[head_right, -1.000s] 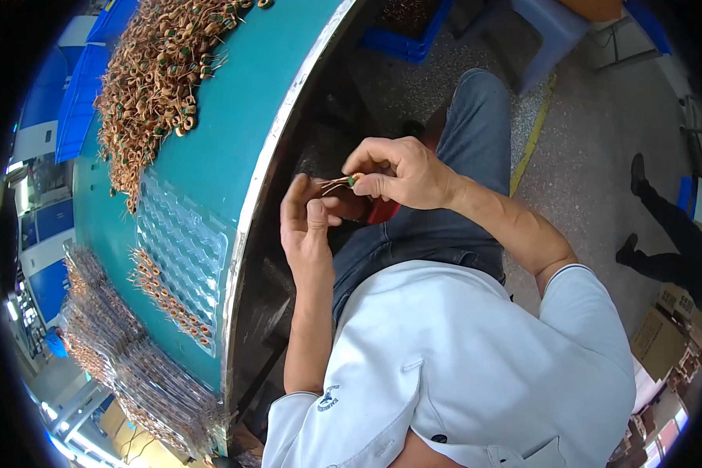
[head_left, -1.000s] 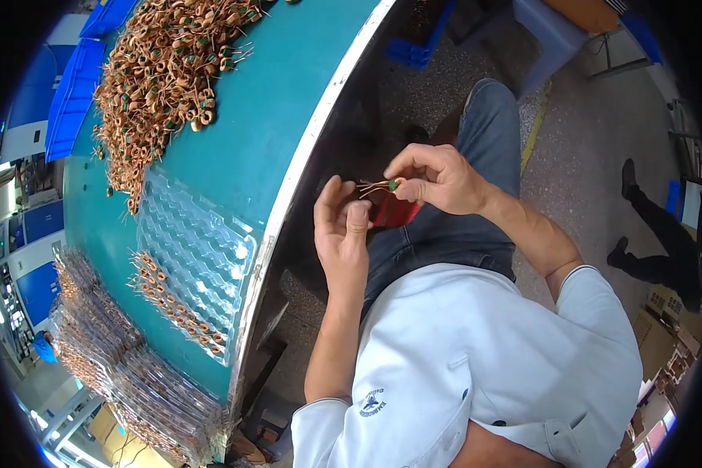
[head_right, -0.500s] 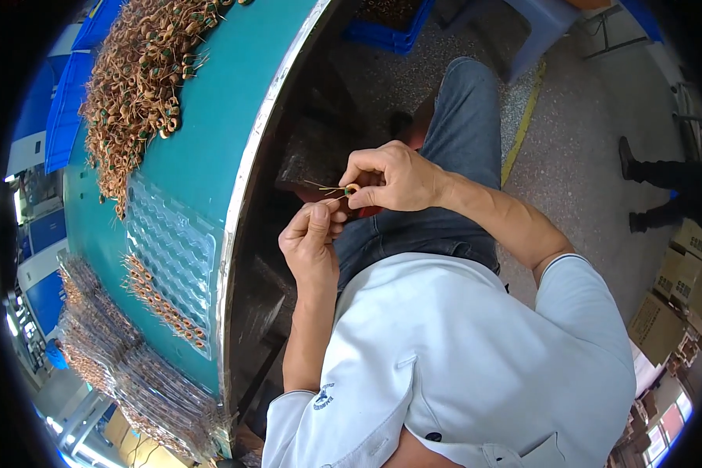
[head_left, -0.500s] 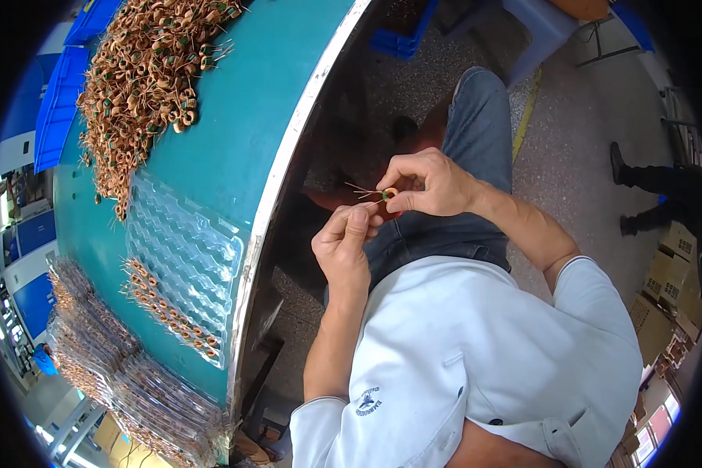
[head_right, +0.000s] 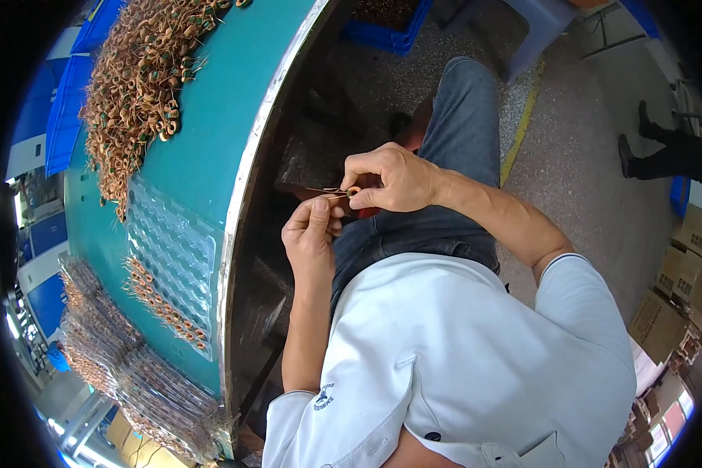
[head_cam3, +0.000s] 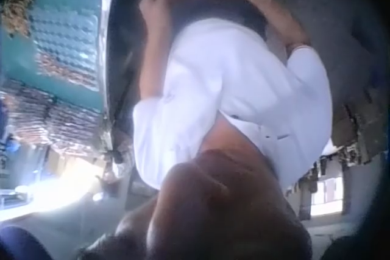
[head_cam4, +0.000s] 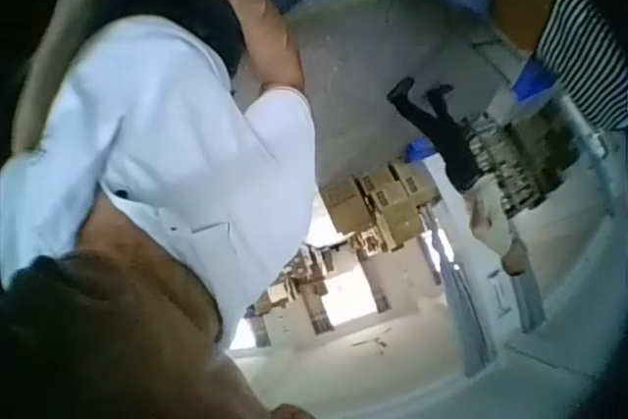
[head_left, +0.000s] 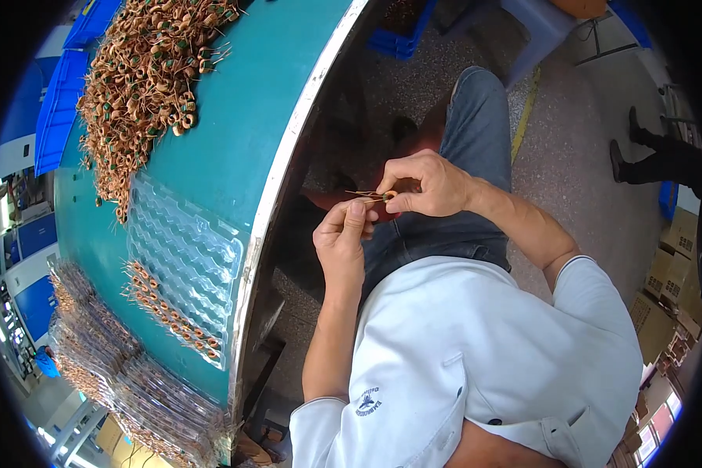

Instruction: Manually assembling small electronic parts by sliding green rings onto copper coils and organizing them into a plastic sorting tray.

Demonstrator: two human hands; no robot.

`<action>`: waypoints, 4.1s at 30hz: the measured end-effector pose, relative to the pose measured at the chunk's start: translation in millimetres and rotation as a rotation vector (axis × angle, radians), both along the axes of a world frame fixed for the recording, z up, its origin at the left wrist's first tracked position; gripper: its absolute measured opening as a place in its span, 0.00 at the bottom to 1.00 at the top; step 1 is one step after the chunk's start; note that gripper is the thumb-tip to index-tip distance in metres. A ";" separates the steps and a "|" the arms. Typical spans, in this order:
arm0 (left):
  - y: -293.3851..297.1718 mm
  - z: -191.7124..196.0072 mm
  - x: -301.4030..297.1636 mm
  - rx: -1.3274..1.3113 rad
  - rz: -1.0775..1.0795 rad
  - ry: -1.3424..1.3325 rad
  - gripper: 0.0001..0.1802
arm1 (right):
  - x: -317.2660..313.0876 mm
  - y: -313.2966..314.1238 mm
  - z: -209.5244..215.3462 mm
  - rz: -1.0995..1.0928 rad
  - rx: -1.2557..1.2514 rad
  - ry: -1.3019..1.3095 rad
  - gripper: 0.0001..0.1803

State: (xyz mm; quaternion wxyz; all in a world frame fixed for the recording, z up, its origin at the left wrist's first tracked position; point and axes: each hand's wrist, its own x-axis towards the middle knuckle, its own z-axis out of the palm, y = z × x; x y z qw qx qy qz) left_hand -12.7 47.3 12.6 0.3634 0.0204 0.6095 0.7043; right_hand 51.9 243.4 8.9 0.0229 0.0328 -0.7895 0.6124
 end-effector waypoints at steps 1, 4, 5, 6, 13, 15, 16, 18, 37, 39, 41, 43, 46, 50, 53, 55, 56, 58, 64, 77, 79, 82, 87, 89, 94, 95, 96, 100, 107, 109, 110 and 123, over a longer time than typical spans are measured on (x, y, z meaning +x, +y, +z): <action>1.9 1.8 0.1 -0.001 0.000 0.000 0.13 | 0.8 0.9 -0.4 -0.006 0.002 -0.021 0.08; 5.4 5.5 -0.4 -0.045 -0.028 0.089 0.13 | 0.6 0.8 -3.0 0.000 0.031 -0.026 0.08; 4.5 4.5 -1.0 -0.066 -0.056 0.108 0.12 | 0.6 0.3 -3.9 0.010 0.061 -0.011 0.08; 4.6 3.8 -1.5 -0.085 -0.082 0.128 0.12 | 0.0 -0.2 -4.0 0.011 0.061 -0.011 0.08; 7.9 2.7 -0.9 0.150 0.052 -0.192 0.12 | -0.9 0.0 1.1 0.051 0.133 0.239 0.07; 7.9 2.2 -3.9 0.107 0.015 -0.128 0.12 | 1.6 -0.1 -3.3 -0.011 0.139 0.255 0.07; 8.2 1.7 -5.7 0.063 -0.020 -0.064 0.12 | 3.9 -0.9 -6.0 -0.014 0.142 0.254 0.07; 9.1 -0.2 -10.0 0.015 0.000 0.251 0.14 | 9.0 -5.6 -8.9 -0.178 -0.147 -0.011 0.08; -0.4 -13.9 0.3 -0.223 -0.102 0.883 0.06 | 7.2 -28.8 -25.5 -0.248 -0.508 -0.417 0.16; -3.6 -18.7 -1.0 -0.235 -0.111 0.793 0.06 | 6.3 -28.5 -23.7 -0.253 -0.391 -0.370 0.16; -6.0 -21.7 -2.4 -0.246 -0.120 0.702 0.06 | 5.0 -24.8 -18.7 -0.171 -0.014 -0.096 0.15; -7.0 -22.2 -3.2 -0.172 -0.075 0.414 0.06 | 4.0 -22.3 -24.8 -0.153 0.073 -0.029 0.13; -7.2 -19.8 -7.6 -0.187 -0.115 0.651 0.06 | 3.3 -18.2 -22.4 -0.079 0.066 -0.079 0.12; -5.5 -11.7 -12.1 -0.230 -0.163 0.715 0.05 | 1.9 -18.0 -21.2 -0.031 0.090 -0.157 0.12; -1.7 -9.8 -12.0 -0.165 -0.064 0.278 0.05 | 3.0 -22.7 -20.3 -0.076 0.076 -0.102 0.11; -0.2 -9.7 -13.8 -0.144 -0.023 0.133 0.05 | 3.7 -24.7 -20.0 -0.112 0.072 -0.081 0.10; 1.0 -9.8 -13.7 -0.144 -0.024 0.133 0.05 | 4.1 -25.3 -21.8 -0.147 0.052 -0.073 0.10; 4.2 -10.7 -10.2 -0.142 -0.007 0.146 0.06 | 5.8 -27.0 -24.7 -0.182 0.032 -0.066 0.09; 11.3 -16.3 10.3 -0.083 0.130 0.066 0.21 | 11.1 -38.6 -27.3 -0.380 -0.325 -0.247 0.12; -8.1 -15.7 6.2 0.001 -0.143 -0.096 0.17 | 13.2 -31.7 -18.3 -0.294 -0.209 -0.192 0.12; -10.9 -15.3 5.0 -0.061 -0.222 -0.025 0.16 | 3.5 -28.0 -15.5 -0.208 -0.190 -0.166 0.11; -13.2 -10.9 -0.6 -0.061 -0.246 -0.031 0.14 | -8.0 -26.9 -5.8 -0.127 -0.225 -0.165 0.08; -12.3 0.2 -3.6 -0.076 -0.225 -0.025 0.08 | -7.9 -35.9 0.8 -0.200 -0.273 -0.082 0.03; -13.9 12.3 -3.7 -0.101 -0.213 -0.012 0.07 | -8.9 -40.8 8.0 -0.209 -0.248 -0.014 0.03; -25.9 34.5 -11.9 -0.074 -0.134 -0.060 0.10 | -36.5 -42.9 42.1 -0.170 -0.228 0.021 0.04; -30.9 41.5 -14.7 -0.094 -0.107 -0.094 0.11 | -46.8 -40.7 52.9 -0.144 -0.175 0.055 0.04; -41.7 50.5 -17.2 -0.120 -0.117 -0.107 0.13 | -62.1 -36.2 73.5 -0.184 -0.228 -0.040 0.05; -86.9 100.2 -17.3 0.042 -0.018 0.017 0.19 | -166.3 6.3 100.8 -0.369 0.330 0.382 0.10; -165.6 168.9 -114.1 -0.185 0.335 0.674 0.06 | -299.4 108.4 55.4 -0.593 0.936 0.343 0.19; -204.8 176.7 -150.5 -0.542 0.413 0.903 0.06 | -311.8 97.7 54.3 -0.618 0.931 0.366 0.17; -220.0 181.7 -166.2 -0.737 0.441 0.939 0.06 | -313.6 97.0 56.7 -0.590 0.917 0.335 0.16; -260.4 148.2 -306.6 -1.228 0.371 1.017 0.11 | -298.0 124.9 61.3 -0.717 0.180 0.173 0.17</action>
